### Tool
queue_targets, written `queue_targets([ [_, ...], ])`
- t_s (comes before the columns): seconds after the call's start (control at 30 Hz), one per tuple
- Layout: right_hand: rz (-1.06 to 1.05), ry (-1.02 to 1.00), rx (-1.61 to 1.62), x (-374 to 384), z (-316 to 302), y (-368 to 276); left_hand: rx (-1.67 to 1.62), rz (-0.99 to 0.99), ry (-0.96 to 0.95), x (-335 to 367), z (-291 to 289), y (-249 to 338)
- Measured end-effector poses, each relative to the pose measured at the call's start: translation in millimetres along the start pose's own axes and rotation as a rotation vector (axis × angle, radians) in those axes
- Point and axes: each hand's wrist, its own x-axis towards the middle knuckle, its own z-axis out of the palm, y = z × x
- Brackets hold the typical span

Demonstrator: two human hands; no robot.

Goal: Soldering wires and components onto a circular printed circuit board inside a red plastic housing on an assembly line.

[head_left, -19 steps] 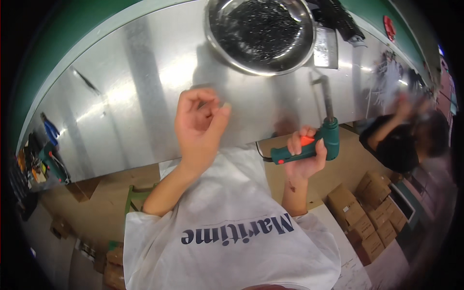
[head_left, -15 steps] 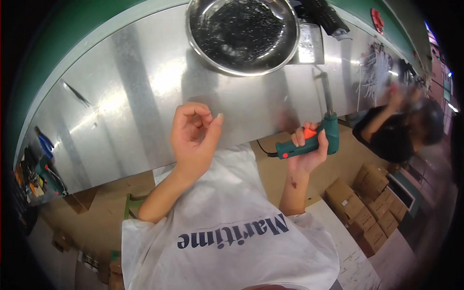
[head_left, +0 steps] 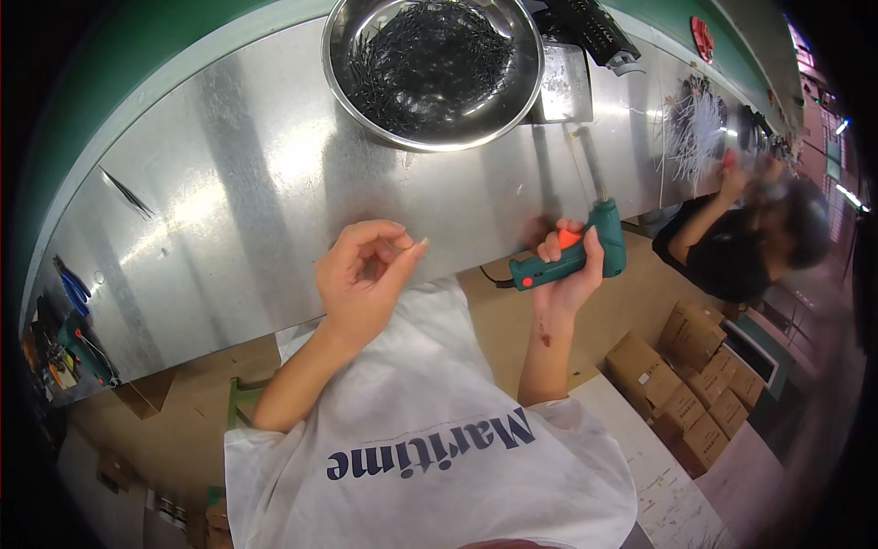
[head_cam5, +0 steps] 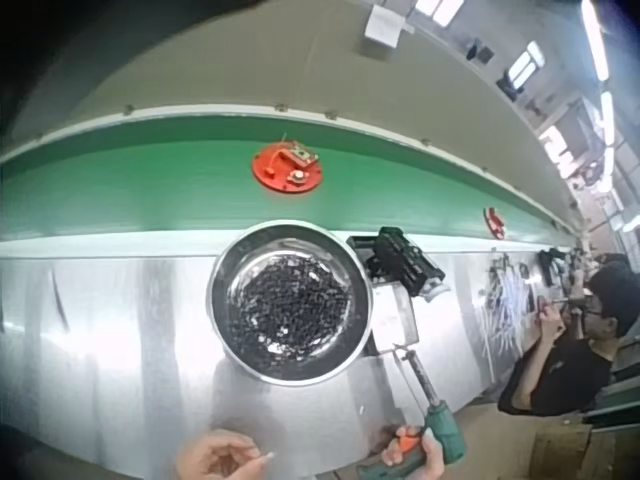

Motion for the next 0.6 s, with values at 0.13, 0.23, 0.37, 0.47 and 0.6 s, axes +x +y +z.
queue_targets([
  [0.13, -0.001, 0.016, -0.026, 0.1, -0.8, 0.9, 0.004, 0.005, -0.008, 0.1, -0.3, 2.2],
  [0.23, -0.012, 0.012, -0.041, -0.5, -0.7, 1.6, -0.037, -0.052, 0.000, -0.7, -0.3, 4.3],
  [0.37, -0.041, 0.014, -0.068, -2.2, 2.6, 3.2, -0.021, 0.020, 0.012, -0.3, -1.0, 0.6],
  [0.47, -0.054, 0.028, -0.084, -2.2, 3.2, 4.2, -0.022, 0.033, 0.025, 0.0, -1.7, -0.1],
  [0.6, -0.066, 0.044, -0.092, -3.6, 6.4, 4.9, -0.001, 0.022, 0.036, 0.2, -1.4, 1.4],
])
